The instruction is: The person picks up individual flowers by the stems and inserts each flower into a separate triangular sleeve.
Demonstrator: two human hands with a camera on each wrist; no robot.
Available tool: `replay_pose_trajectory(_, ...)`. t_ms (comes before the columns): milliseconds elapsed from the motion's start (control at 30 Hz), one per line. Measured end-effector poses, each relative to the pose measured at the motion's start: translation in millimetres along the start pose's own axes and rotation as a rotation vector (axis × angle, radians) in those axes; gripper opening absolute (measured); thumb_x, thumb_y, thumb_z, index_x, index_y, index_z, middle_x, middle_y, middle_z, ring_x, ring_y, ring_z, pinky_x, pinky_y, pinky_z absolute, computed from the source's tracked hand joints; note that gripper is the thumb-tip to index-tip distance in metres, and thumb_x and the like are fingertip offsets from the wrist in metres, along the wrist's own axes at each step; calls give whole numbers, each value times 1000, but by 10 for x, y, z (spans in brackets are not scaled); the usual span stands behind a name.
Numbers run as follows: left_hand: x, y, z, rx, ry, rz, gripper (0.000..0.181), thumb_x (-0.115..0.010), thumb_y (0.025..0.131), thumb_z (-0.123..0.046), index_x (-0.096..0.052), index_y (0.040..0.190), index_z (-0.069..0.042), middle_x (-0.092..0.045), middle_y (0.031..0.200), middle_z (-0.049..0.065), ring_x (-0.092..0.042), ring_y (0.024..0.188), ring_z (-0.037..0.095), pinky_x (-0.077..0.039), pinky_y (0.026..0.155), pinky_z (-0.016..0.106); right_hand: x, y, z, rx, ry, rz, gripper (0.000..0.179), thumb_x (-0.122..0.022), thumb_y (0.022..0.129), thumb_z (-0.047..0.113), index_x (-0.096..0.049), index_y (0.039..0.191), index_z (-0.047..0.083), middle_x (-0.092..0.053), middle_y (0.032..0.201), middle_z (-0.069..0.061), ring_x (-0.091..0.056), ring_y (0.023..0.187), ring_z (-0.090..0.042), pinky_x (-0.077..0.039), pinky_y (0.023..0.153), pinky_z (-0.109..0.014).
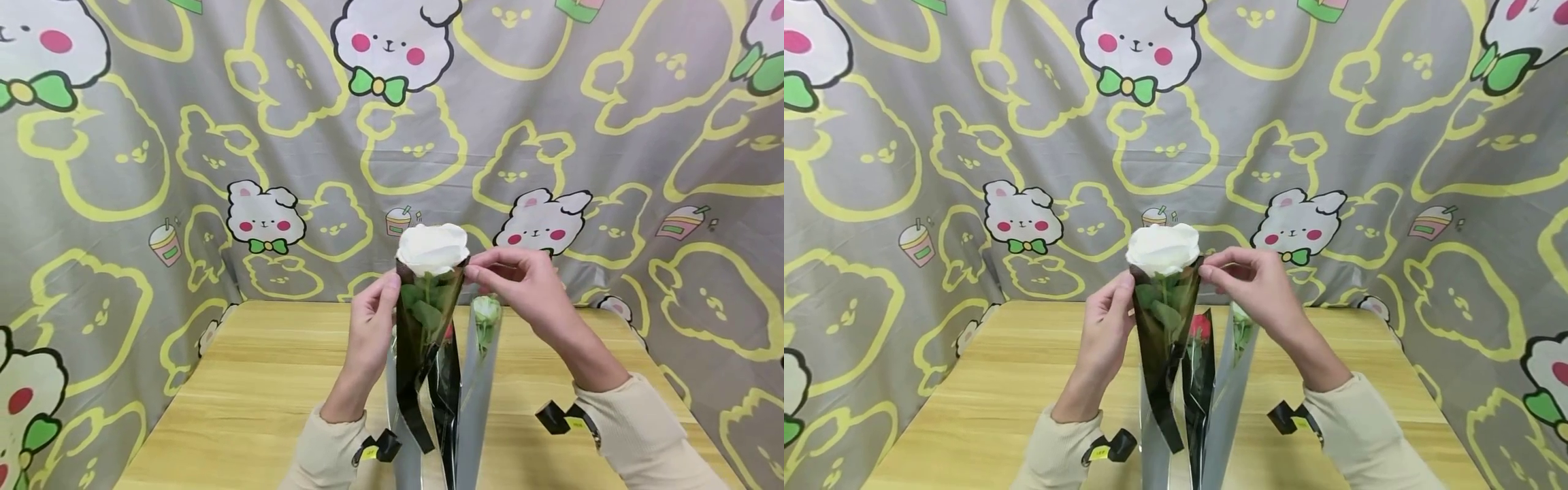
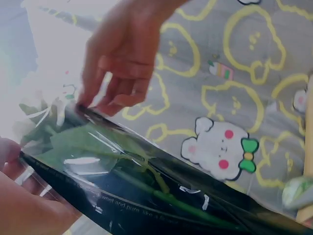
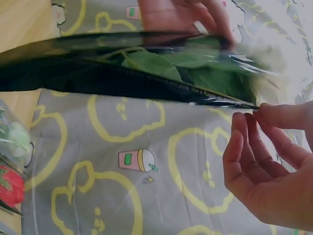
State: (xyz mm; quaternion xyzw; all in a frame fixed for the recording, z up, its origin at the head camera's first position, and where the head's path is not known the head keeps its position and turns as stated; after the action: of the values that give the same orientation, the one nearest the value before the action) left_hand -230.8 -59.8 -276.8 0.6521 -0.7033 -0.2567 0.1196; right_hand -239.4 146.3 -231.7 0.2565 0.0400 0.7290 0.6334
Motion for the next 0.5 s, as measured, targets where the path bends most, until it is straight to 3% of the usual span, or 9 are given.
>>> replay_pose_trajectory(67,-29,11,-52,-65,71,10,34,-47,110,-13,-66,131,6,-68,127,10,-61,119,15,-50,100,30,-25,1,3,26,10,-5,17,-74,97,15,-75,102,-1,-75,97,-6,-73,83,-15,-60,77,-32)
replay_pose_trajectory(133,-13,25,-98,-113,110,-18,32,-50,109,-11,-66,131,5,-67,131,13,-60,126,17,-45,107,33,-30,-5,17,53,29,-27,15,-74,96,13,-75,101,-1,-74,99,-7,-73,84,-15,-60,79,-33)
replay_pose_trajectory(333,79,53,-159,-152,110,-127,28,-59,105,-11,-70,126,4,-71,125,14,-66,118,20,-51,101,33,7,-35,51,86,94,-100,13,-75,95,10,-75,101,-2,-73,100,-8,-72,82,-16,-60,78,-32)
replay_pose_trajectory(500,118,66,-210,-210,189,-226,23,-66,101,-10,-74,118,4,-75,114,13,-72,97,16,-57,83,26,35,-44,75,106,103,-140,15,-75,95,10,-75,102,-4,-73,98,-7,-71,80,-17,-60,76,-31)
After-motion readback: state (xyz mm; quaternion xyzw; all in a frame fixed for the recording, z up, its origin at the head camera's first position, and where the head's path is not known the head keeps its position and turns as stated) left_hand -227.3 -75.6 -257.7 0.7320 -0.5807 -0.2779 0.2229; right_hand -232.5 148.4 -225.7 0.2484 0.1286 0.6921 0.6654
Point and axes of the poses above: each hand's wrist, its own y-axis towards the middle knuckle, its own x-axis out of the back of the hand, z = x × y, the point moved 9 cm from there along y, towards the middle knuckle
